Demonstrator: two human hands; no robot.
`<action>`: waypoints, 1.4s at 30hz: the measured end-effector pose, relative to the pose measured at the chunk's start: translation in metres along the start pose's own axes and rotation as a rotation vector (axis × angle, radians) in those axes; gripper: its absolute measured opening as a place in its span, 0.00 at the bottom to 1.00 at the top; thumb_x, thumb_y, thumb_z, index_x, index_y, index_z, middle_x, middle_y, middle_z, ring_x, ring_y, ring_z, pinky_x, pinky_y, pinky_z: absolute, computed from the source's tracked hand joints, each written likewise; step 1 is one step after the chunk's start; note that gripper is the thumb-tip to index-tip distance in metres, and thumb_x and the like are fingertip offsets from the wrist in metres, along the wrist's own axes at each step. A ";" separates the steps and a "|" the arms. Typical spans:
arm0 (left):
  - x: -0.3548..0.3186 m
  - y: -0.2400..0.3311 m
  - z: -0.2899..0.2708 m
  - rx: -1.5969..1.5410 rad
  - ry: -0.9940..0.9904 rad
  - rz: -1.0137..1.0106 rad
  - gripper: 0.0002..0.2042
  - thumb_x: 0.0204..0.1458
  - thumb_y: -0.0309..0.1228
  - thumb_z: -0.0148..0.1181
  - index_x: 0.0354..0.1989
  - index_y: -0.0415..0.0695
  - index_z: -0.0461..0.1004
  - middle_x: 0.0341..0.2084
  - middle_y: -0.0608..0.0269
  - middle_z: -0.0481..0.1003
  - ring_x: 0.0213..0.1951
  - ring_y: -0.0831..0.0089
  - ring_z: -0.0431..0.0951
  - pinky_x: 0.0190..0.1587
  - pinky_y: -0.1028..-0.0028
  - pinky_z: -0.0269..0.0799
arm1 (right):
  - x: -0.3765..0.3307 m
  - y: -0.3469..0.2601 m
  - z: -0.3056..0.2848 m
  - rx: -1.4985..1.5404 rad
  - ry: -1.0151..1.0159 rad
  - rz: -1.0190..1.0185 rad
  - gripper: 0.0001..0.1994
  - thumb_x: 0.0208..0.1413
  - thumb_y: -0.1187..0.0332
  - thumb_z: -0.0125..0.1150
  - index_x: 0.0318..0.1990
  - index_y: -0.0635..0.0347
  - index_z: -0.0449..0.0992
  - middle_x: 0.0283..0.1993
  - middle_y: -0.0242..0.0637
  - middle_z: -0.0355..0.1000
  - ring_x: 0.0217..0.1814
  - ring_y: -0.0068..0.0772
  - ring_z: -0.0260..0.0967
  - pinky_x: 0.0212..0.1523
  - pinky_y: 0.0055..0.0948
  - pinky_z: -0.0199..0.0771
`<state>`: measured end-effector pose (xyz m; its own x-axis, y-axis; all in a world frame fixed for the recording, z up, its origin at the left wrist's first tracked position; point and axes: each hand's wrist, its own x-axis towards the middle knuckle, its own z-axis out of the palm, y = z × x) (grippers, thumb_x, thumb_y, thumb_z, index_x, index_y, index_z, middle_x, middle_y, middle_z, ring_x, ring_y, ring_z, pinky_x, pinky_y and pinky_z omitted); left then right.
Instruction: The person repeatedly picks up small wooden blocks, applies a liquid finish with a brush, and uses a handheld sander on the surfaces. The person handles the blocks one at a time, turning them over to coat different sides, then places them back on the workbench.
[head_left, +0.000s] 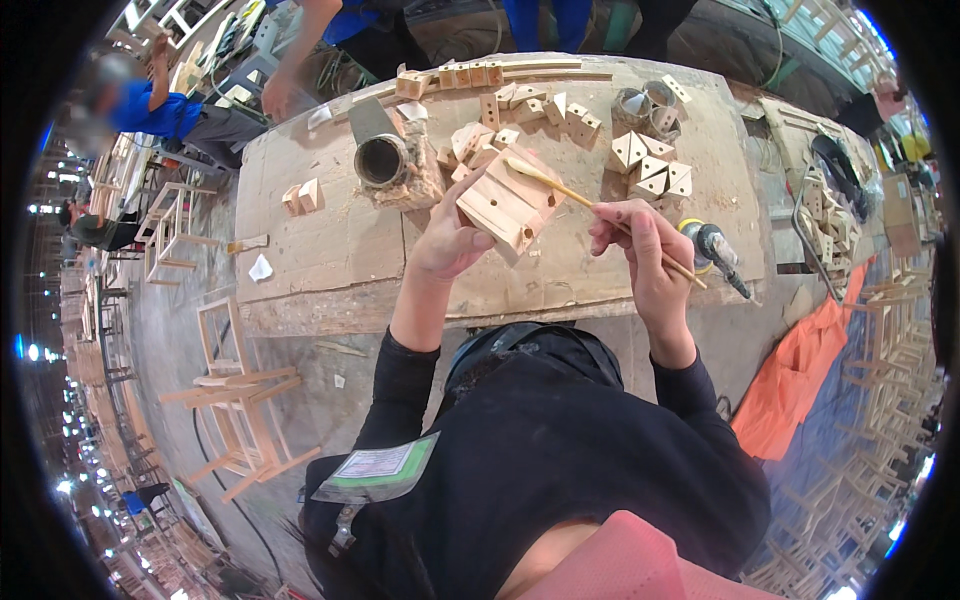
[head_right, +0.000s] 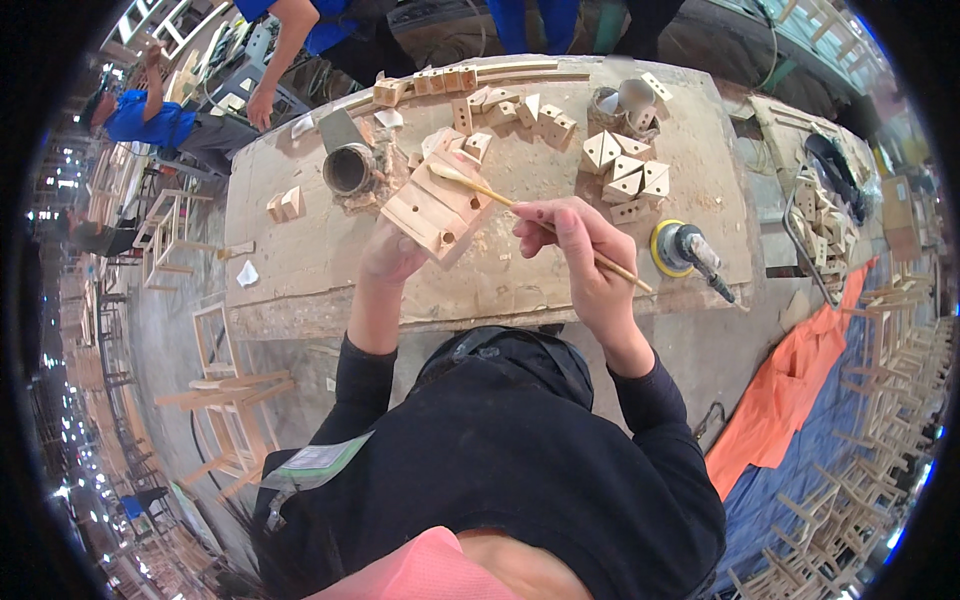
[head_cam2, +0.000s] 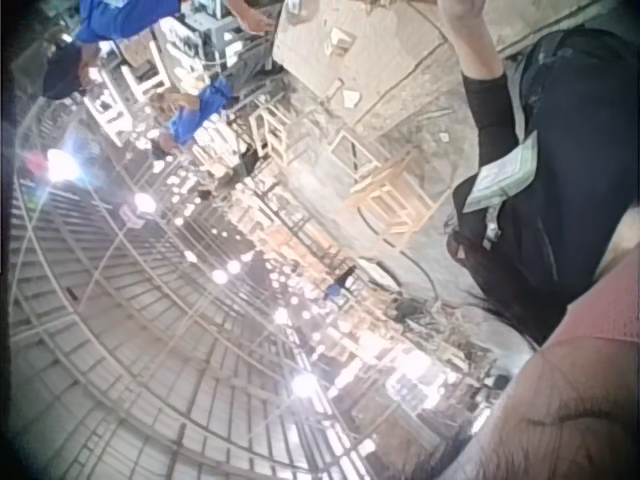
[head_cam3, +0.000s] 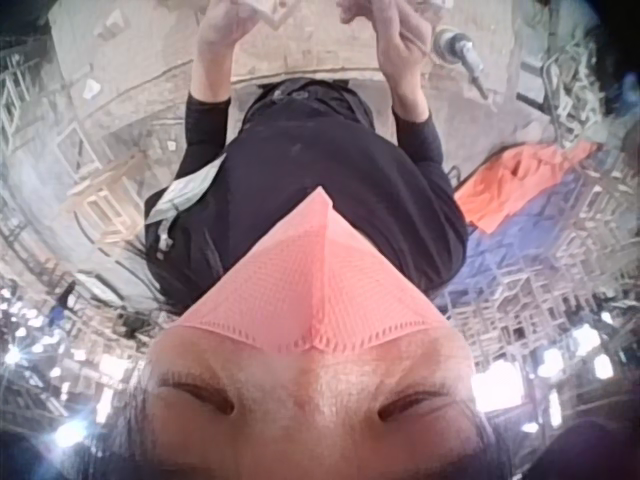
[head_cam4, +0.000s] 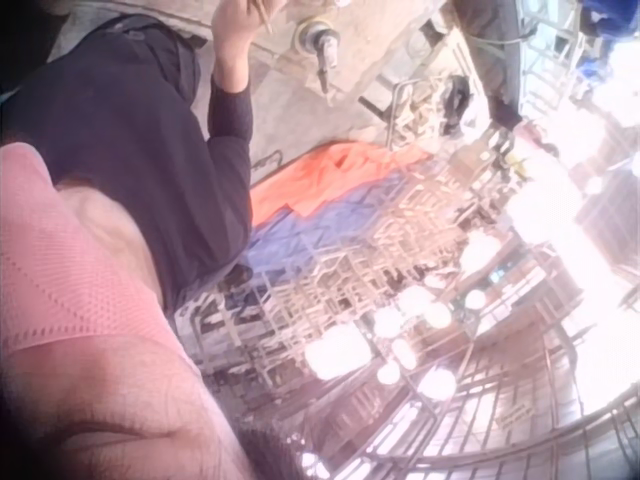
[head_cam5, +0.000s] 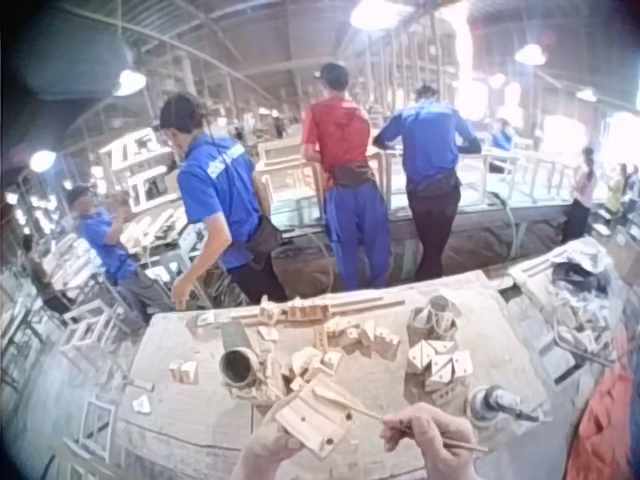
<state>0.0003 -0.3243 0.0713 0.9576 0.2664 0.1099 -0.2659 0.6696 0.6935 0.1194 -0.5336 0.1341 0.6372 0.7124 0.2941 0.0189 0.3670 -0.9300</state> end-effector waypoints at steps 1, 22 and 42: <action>-0.001 0.002 0.001 0.021 -0.023 0.007 0.49 0.35 0.29 0.76 0.66 0.32 0.49 0.59 0.54 0.63 0.61 0.65 0.65 0.61 0.67 0.63 | 0.000 -0.002 0.000 -0.052 -0.011 -0.014 0.16 0.67 0.67 0.43 0.45 0.74 0.74 0.37 0.43 0.74 0.35 0.27 0.71 0.38 0.25 0.73; 0.006 -0.011 -0.008 -0.037 0.080 0.040 0.49 0.42 0.66 0.53 0.63 0.35 0.55 0.54 0.43 0.66 0.52 0.48 0.69 0.55 0.55 0.66 | 0.007 -0.018 -0.028 0.022 0.119 0.000 0.04 0.52 0.83 0.60 0.36 0.71 0.74 0.39 0.47 0.75 0.35 0.28 0.75 0.38 0.24 0.78; 0.017 -0.017 0.008 -0.586 -0.289 0.034 0.43 0.39 0.49 0.60 0.64 0.39 0.55 0.57 0.38 0.64 0.58 0.41 0.66 0.61 0.52 0.63 | 0.008 0.001 -0.022 0.080 0.071 -0.094 0.05 0.58 0.75 0.58 0.35 0.68 0.69 0.37 0.49 0.76 0.36 0.35 0.77 0.36 0.30 0.80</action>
<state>0.0221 -0.3367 0.0672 0.9172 0.1518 0.3685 -0.2348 0.9529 0.1919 0.1414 -0.5404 0.1307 0.6884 0.6298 0.3598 0.0210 0.4786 -0.8778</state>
